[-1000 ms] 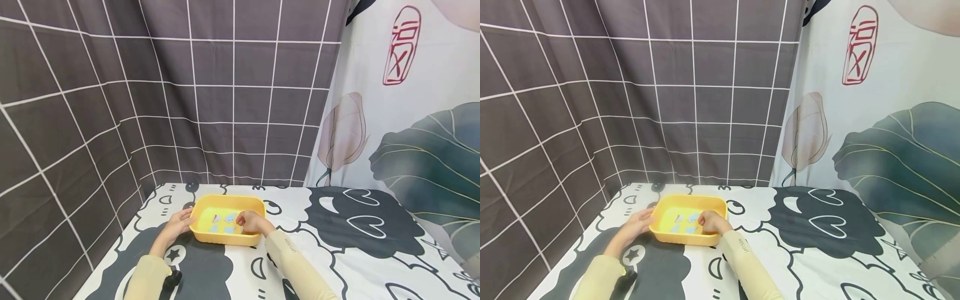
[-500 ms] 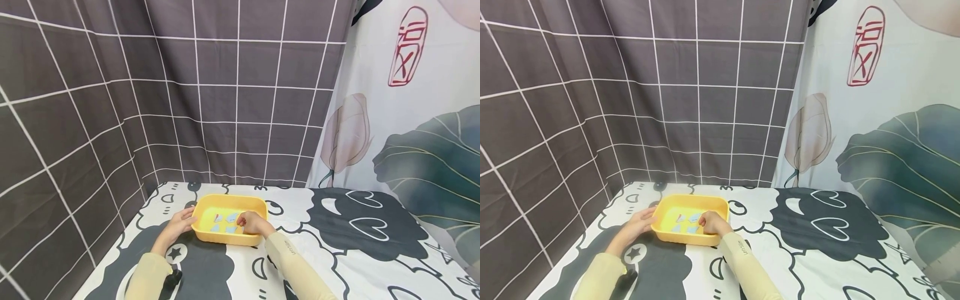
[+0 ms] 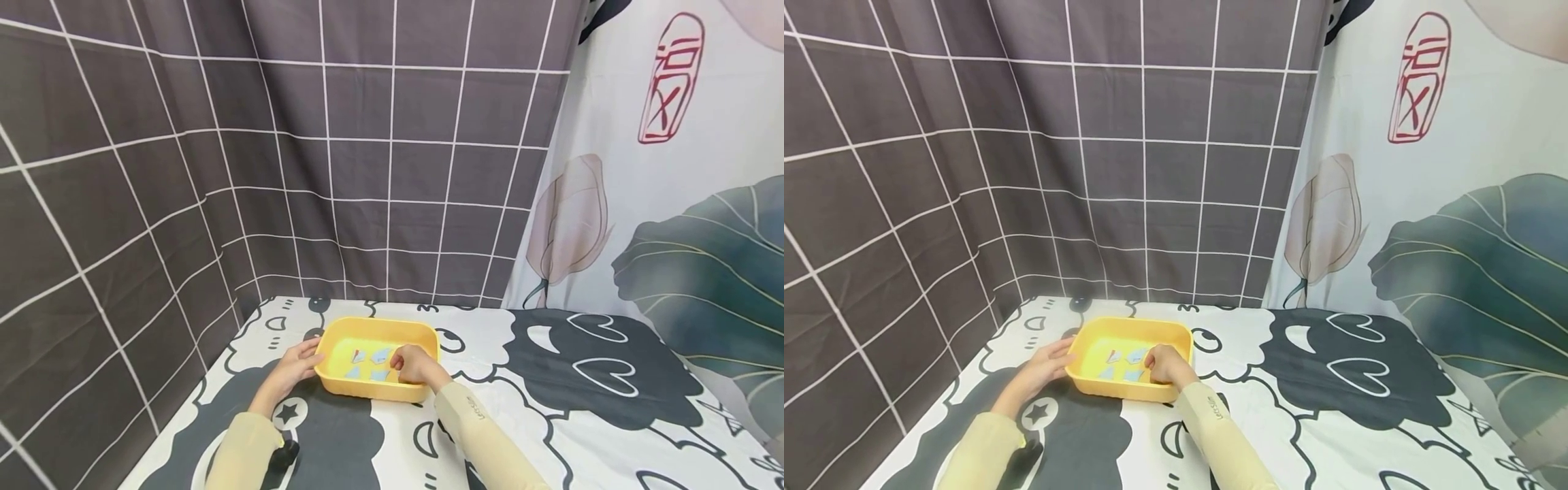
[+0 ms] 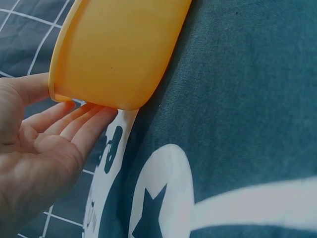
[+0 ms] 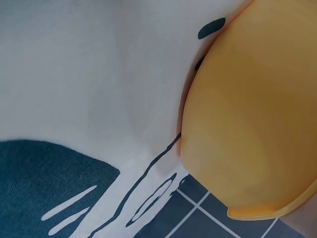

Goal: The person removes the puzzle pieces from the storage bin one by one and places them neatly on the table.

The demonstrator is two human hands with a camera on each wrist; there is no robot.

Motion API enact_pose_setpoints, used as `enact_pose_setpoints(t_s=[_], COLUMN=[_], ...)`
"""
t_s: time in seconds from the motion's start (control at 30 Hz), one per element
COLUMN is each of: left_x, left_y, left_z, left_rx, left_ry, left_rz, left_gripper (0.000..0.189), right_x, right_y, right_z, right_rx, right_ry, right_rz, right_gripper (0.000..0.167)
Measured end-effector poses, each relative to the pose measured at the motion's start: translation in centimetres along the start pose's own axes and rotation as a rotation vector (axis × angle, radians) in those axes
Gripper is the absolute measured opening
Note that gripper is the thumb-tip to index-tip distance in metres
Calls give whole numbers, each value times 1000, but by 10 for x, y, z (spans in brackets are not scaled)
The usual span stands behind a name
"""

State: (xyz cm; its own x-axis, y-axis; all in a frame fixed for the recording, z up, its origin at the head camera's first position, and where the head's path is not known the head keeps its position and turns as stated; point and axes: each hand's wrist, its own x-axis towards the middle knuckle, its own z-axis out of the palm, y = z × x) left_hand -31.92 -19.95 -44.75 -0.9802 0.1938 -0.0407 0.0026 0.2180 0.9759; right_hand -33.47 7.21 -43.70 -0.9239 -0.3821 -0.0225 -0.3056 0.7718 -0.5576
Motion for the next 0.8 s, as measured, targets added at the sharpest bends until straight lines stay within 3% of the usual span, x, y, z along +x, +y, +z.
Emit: enact_pose_setpoints(t_s=[0.33, 0.63, 0.8], left_x=[3, 2, 0], left_y=[-3, -1, -1], left_z=[-1, 4, 7], left_rx=[-37, -42, -31], left_ry=[13, 41, 54], left_rz=[-13, -42, -38], left_gripper=[55, 54, 54], right_x=[1, 1, 2], right_y=[1, 0, -2], right_z=[0, -7, -14], right_rx=[46, 238, 287], right_ry=[1, -11, -2], right_rz=[-5, -43, -40], right_gripper=[23, 31, 35])
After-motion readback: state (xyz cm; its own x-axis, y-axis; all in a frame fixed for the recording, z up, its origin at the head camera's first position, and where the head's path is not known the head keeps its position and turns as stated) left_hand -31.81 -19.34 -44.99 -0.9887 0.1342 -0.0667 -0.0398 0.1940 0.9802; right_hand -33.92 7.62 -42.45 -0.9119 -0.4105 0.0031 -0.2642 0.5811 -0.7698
